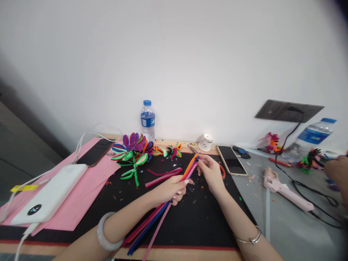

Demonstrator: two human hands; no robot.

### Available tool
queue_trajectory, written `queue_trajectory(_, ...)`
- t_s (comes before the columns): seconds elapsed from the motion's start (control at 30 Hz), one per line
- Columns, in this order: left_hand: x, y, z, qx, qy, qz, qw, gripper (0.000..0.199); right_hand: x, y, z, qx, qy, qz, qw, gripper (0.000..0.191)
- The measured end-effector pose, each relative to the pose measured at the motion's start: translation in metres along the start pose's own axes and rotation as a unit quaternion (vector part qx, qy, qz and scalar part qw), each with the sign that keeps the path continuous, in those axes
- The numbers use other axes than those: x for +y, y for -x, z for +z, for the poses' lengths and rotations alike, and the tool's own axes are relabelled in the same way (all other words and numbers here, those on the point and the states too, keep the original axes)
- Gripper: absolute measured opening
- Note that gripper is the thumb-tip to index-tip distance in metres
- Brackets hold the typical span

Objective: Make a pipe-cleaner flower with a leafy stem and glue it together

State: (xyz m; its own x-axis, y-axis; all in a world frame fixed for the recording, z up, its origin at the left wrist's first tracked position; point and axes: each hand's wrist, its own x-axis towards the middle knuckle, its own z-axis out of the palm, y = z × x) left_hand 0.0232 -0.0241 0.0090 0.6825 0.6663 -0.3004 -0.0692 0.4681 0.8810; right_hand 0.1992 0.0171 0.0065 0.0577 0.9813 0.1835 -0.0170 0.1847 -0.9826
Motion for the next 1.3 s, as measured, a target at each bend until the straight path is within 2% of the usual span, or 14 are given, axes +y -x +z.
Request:
queue_trajectory(0.17,-0.0003,0.0004,0.0002,-0.002,-0.008,0.003,1.0,0.034,-0.0019,-0.0001,-0.0003,0.014,-0.026,0.012,1.0,0.027)
queue_trajectory(0.53,0.0004,0.0019,0.0009,-0.008,-0.019,-0.01,1.0,0.035,-0.0038,0.0023,0.0018,-0.013,-0.057,0.049,0.997,0.031)
queue_trajectory(0.97,-0.0015,0.0024,-0.0003,-0.029,-0.036,-0.026,0.999,0.037,-0.004,0.0023,0.0006,0.007,-0.062,0.055,0.997,0.026)
queue_trajectory(1.3,0.0012,0.0044,0.0016,-0.031,-0.043,-0.05,0.997,0.029,-0.0099,0.002,-0.0013,0.009,-0.04,0.068,0.997,0.022)
